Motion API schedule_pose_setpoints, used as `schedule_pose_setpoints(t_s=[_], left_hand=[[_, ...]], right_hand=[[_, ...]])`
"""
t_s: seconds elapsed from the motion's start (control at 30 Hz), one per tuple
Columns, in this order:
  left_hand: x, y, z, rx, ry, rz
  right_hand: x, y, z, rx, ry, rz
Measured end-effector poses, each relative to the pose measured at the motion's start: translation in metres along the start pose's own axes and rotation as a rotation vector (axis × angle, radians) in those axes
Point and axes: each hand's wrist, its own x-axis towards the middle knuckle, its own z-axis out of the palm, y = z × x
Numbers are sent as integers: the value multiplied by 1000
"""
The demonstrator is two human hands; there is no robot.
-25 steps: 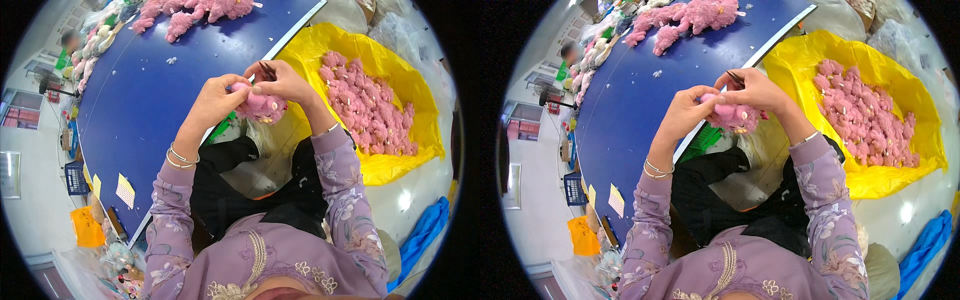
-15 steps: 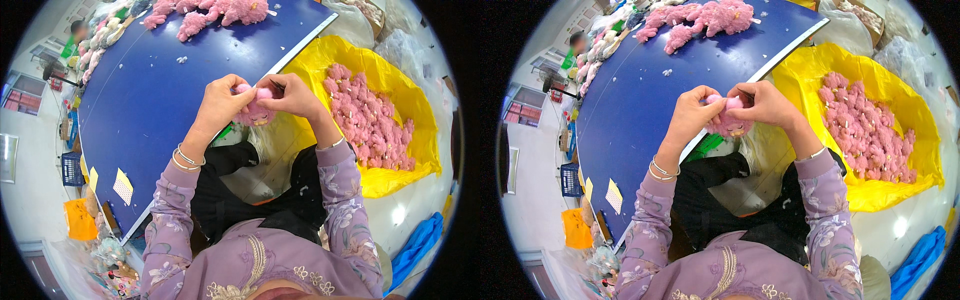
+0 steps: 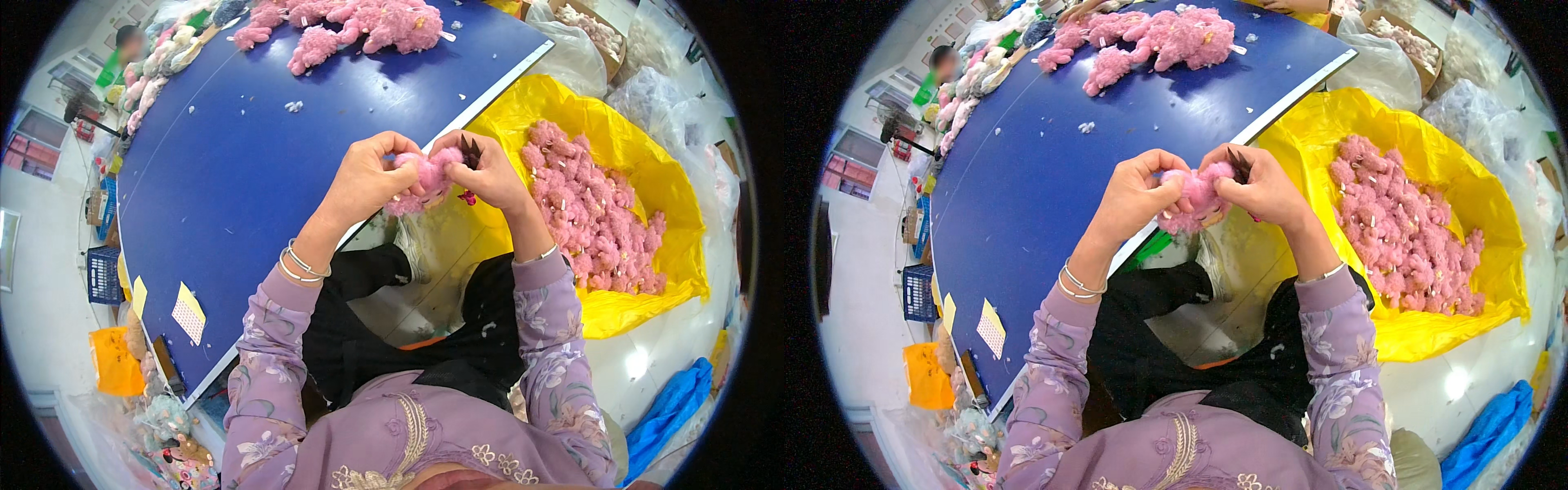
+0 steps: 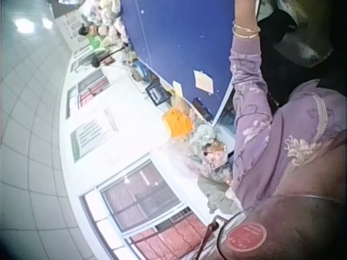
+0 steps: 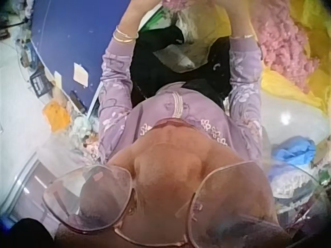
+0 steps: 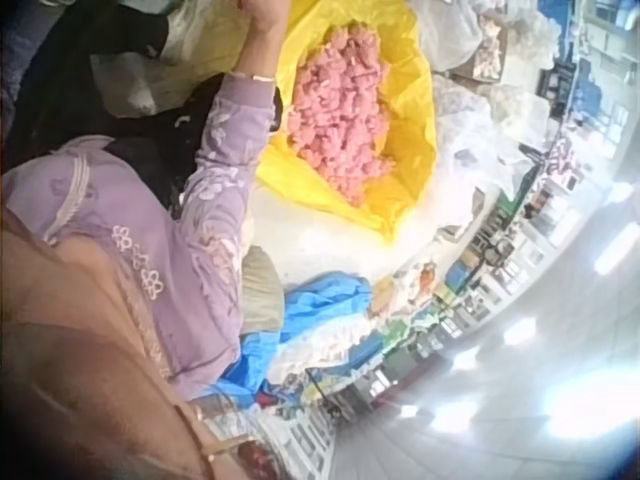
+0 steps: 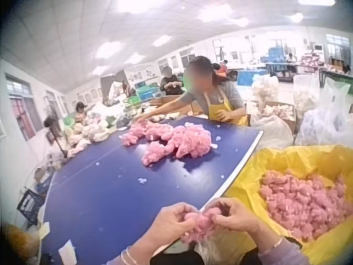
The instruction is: The person trims the fur on small pink stuffed animals using scissors. They pick up each toy from a pile on the table, trim loose threads and uneven fur, then place the finished items into a yellow bag.
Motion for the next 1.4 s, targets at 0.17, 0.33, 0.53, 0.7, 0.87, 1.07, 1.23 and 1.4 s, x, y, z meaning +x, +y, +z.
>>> schedule_pose_setpoints(t_s=[0.17,0.33,0.53,0.7,0.87,1.07,1.23,1.4], left_hand=[[38,24,-7,190,22,127],[86,71,36,150,-240,597],[145,17,22,341,-73,655],[202,-39,-99,612,666,694],[222,-62,-167,1227,829,220],[207,-101,-226,1196,658,238],[141,-40,-201,464,0,-17],[69,-17,-183,698,49,-140]], right_hand=[[4,6,-21,306,373,69],[14,24,-43,463,681,195],[14,41,-32,274,567,269],[22,40,-18,78,462,86],[32,38,-2,21,376,229],[40,43,3,-47,352,206],[33,46,-4,-108,373,193],[34,51,-3,-105,382,196]])
